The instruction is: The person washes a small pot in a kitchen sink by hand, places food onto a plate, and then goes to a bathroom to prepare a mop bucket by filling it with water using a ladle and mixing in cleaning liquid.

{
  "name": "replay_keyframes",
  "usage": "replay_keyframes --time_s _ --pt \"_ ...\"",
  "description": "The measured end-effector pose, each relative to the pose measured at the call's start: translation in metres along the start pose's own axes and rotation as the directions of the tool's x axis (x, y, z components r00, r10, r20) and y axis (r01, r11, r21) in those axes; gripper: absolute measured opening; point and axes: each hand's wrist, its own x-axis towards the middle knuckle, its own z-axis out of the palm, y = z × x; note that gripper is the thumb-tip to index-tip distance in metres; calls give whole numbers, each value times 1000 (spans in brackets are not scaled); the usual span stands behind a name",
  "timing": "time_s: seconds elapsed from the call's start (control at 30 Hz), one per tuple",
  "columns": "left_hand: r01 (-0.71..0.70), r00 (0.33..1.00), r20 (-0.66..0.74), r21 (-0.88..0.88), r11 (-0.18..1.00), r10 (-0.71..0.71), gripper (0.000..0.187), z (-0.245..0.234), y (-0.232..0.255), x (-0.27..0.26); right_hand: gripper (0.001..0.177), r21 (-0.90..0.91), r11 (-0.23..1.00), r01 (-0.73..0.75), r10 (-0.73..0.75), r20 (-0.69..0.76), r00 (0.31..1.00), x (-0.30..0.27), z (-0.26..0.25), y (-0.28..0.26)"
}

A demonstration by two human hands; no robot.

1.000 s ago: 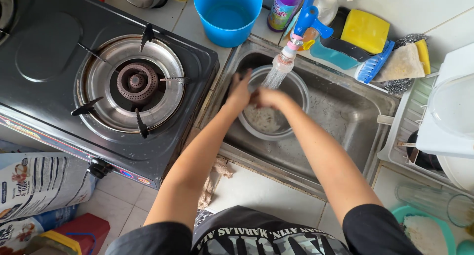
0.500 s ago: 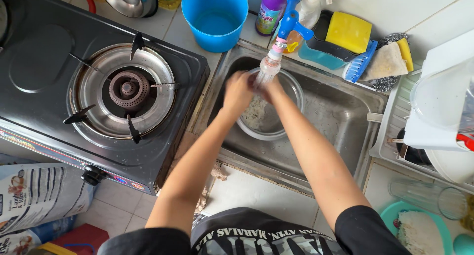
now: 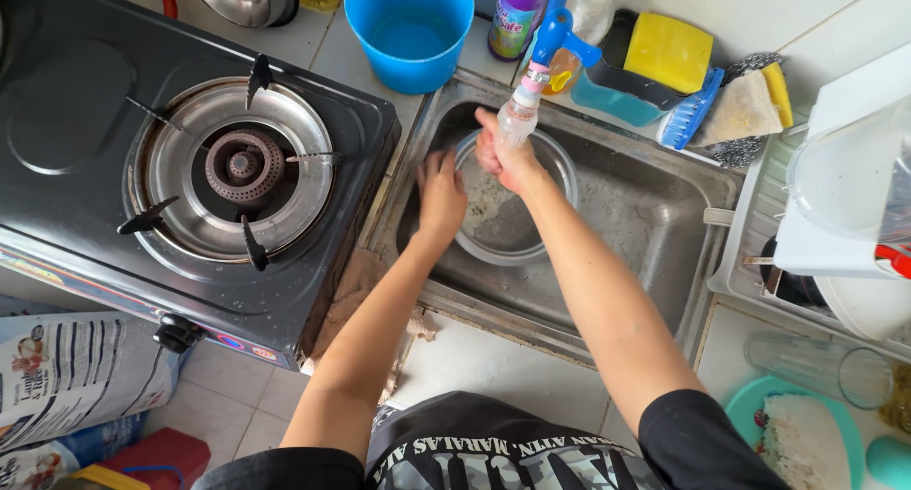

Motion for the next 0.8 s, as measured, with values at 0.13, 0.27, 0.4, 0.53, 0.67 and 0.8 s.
replay_keyframes --time_s 0.13,0.27,0.4,0.53,0.67,0.8 --pt "413 908 199 -571 709 -368 33 37 28 16 28 297 933 202 -232 71 970 -4 24 -13" --pt "633 737 578 -772 55 -350 25 118 11 56 27 -244 967 -73 -11 -328 945 -33 73 -34" --pt "634 741 642 -765 -112 -194 18 176 -19 90 35 -538 833 -128 -156 -451 879 -88 92 -96" --pt "522 847 521 -853 -13 -105 15 169 -4 119 53 -844 507 176 -596 -195 779 -100 120 -161" --pt "152 988 16 -295 943 -154 20 90 8 91 41 -962 -260 81 -539 215 814 -79 165 -178" --pt "-3 976 -199 386 922 86 89 45 -12 -13 21 -753 -640 -152 -491 249 835 -62 193 -183"
